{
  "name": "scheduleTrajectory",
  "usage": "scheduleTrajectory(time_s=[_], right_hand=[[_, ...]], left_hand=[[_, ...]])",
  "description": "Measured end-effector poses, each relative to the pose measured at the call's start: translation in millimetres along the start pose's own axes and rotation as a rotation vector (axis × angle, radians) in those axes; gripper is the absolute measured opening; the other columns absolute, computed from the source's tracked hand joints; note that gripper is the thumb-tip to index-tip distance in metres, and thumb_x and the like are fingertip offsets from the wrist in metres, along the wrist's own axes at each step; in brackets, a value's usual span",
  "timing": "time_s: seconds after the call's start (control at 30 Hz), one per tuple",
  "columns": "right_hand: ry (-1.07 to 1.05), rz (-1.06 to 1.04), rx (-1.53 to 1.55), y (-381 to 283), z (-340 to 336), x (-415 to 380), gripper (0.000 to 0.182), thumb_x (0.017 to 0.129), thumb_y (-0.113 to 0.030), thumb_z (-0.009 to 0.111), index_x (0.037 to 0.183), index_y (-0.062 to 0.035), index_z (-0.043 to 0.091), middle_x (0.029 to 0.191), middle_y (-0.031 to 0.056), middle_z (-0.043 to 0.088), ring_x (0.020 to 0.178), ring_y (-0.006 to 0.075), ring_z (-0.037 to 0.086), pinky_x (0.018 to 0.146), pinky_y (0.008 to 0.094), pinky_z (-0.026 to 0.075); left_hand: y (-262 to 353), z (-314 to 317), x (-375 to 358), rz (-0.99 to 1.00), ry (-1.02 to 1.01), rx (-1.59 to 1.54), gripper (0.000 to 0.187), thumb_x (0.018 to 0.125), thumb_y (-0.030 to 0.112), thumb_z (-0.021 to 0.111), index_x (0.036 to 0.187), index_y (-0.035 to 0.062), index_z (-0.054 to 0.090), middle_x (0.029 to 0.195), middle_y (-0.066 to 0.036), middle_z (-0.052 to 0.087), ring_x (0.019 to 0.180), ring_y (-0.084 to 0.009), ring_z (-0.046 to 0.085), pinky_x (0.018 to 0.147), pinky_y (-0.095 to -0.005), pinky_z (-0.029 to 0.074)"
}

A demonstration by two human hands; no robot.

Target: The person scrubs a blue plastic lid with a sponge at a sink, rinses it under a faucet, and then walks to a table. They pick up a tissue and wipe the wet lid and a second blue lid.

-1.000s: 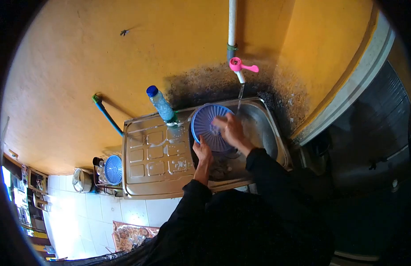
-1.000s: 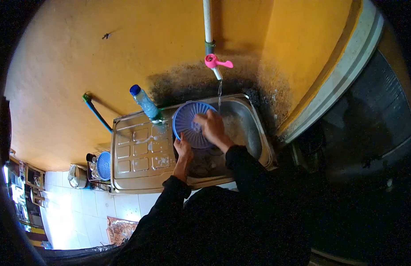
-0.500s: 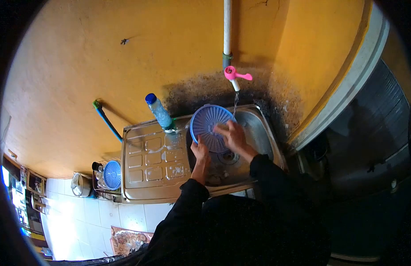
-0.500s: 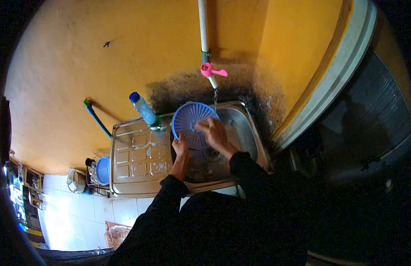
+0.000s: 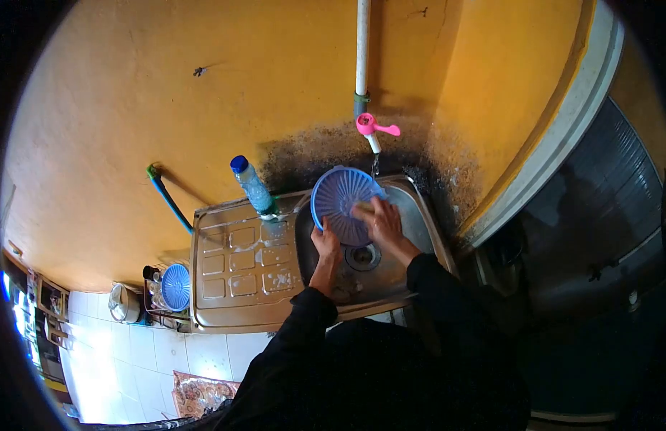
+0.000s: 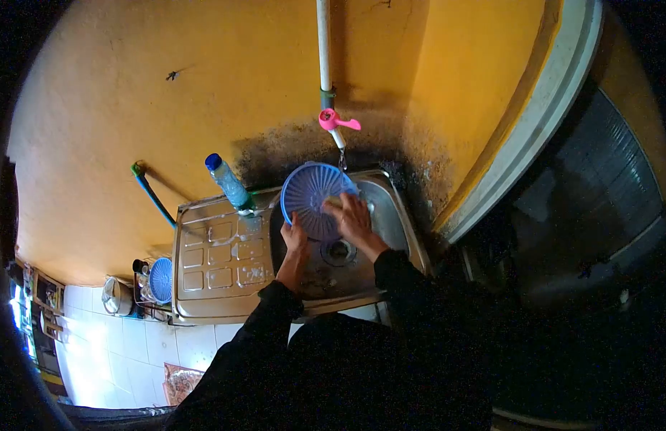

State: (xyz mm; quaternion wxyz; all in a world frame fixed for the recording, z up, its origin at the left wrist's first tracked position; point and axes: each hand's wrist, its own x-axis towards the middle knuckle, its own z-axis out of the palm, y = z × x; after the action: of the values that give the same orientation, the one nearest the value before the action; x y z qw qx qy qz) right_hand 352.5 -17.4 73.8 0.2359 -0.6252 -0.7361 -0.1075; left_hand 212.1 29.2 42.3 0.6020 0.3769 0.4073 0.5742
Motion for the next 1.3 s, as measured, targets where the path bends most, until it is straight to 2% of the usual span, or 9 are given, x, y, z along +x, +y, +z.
scheduleTrajectory(time_s=[0.07, 0.27, 0.33, 0.43, 0.53, 0.6, 0.67, 1.07, 1.3], right_hand=[[-0.108, 0.259, 0.043, 10, -6, 13, 0.042, 0.07, 0.002, 0.053, 0.105, -0.0206, 0.059, 0.103, 0.0103, 0.047, 0.096, 0.0273, 0.043, 0.077, 0.0403, 0.035], [0.147, -0.072, 0.047, 9, -10, 12, 0.041, 0.067, 0.0, 0.056, 0.099, -0.0246, 0.061, 0.089, 0.0091, 0.049, 0.087, 0.0263, 0.049, 0.075, 0.039, 0.039], [-0.017, 0.302, 0.153, 28, -19, 19, 0.04, 0.068, -0.003, 0.059, 0.104, -0.0196, 0.059, 0.088, 0.0097, 0.052, 0.083, 0.0251, 0.051, 0.073, 0.0345, 0.042], [0.255, 0.289, 0.336, 40, -24, 29, 0.037, 0.069, -0.008, 0.061, 0.105, -0.0114, 0.058, 0.089, 0.011, 0.055, 0.077, 0.0246, 0.054, 0.07, 0.0319, 0.044], [0.195, 0.358, 0.581, 39, -39, 37, 0.035, 0.072, -0.013, 0.061, 0.106, -0.0096, 0.057, 0.092, 0.0133, 0.053, 0.073, 0.0252, 0.054, 0.059, 0.0334, 0.043], [0.106, 0.445, 0.685, 34, -43, 37, 0.039, 0.072, -0.012, 0.059, 0.11, -0.0061, 0.053, 0.09, 0.0154, 0.053, 0.081, 0.0275, 0.053, 0.065, 0.0353, 0.043], [0.214, 0.215, 0.318, 29, -34, 30, 0.043, 0.072, -0.01, 0.057, 0.114, -0.0054, 0.048, 0.093, 0.0171, 0.051, 0.086, 0.0306, 0.05, 0.07, 0.038, 0.042], [0.056, -0.088, 0.33, -6, -4, 11, 0.038, 0.067, 0.004, 0.05, 0.102, -0.0092, 0.055, 0.095, 0.0113, 0.052, 0.081, 0.0287, 0.048, 0.071, 0.0368, 0.041], [0.131, 0.041, 0.392, 0, 9, 11, 0.041, 0.065, 0.007, 0.051, 0.102, -0.0109, 0.058, 0.089, 0.0144, 0.051, 0.085, 0.0299, 0.049, 0.072, 0.0375, 0.041]], left_hand=[[-5, 1, -1, 0.029, 0.009, 0.009, 0.02, 0.089, 0.017, 0.042, 0.089, 0.0003, 0.053, 0.077, 0.001, 0.051, 0.07, -0.0084, 0.045, 0.063, -0.0241, 0.037], [-8, -9, -2, 0.021, 0.002, 0.064, 0.02, 0.089, 0.016, 0.041, 0.09, -0.0007, 0.053, 0.08, -0.001, 0.053, 0.073, -0.0095, 0.047, 0.066, -0.0244, 0.038], [-11, -14, 0, 0.051, -0.002, 0.129, 0.02, 0.089, 0.016, 0.042, 0.09, -0.0009, 0.053, 0.081, -0.001, 0.053, 0.073, -0.01, 0.048, 0.066, -0.0245, 0.039], [-12, -13, 0, -0.069, 0.081, -0.084, 0.019, 0.088, 0.016, 0.043, 0.091, -0.0002, 0.053, 0.082, -0.002, 0.054, 0.074, -0.0108, 0.05, 0.067, -0.0251, 0.04], [-15, -18, 6, -0.208, 0.103, -0.029, 0.019, 0.088, 0.017, 0.045, 0.093, 0.0005, 0.054, 0.085, -0.002, 0.055, 0.076, -0.0122, 0.051, 0.067, -0.0265, 0.042], [-26, -18, 12, -0.221, 0.095, -0.336, 0.019, 0.087, 0.018, 0.045, 0.093, 0.0009, 0.054, 0.085, -0.002, 0.056, 0.077, -0.0131, 0.052, 0.067, -0.0279, 0.043], [-38, -21, 16, -0.187, 0.094, -0.309, 0.02, 0.088, 0.018, 0.045, 0.093, 0.0014, 0.053, 0.085, -0.003, 0.056, 0.077, -0.0139, 0.053, 0.065, -0.0298, 0.044], [-35, -8, 3, -0.141, 0.069, -0.308, 0.021, 0.088, 0.017, 0.043, 0.096, 0.0004, 0.053, 0.085, -0.005, 0.057, 0.074, -0.0165, 0.055, 0.067, -0.0301, 0.045], [-41, -11, -5, -0.151, 0.05, -0.277, 0.021, 0.088, 0.016, 0.043, 0.096, -0.0009, 0.053, 0.088, -0.007, 0.057, 0.075, -0.0161, 0.054, 0.066, -0.0292, 0.045]])
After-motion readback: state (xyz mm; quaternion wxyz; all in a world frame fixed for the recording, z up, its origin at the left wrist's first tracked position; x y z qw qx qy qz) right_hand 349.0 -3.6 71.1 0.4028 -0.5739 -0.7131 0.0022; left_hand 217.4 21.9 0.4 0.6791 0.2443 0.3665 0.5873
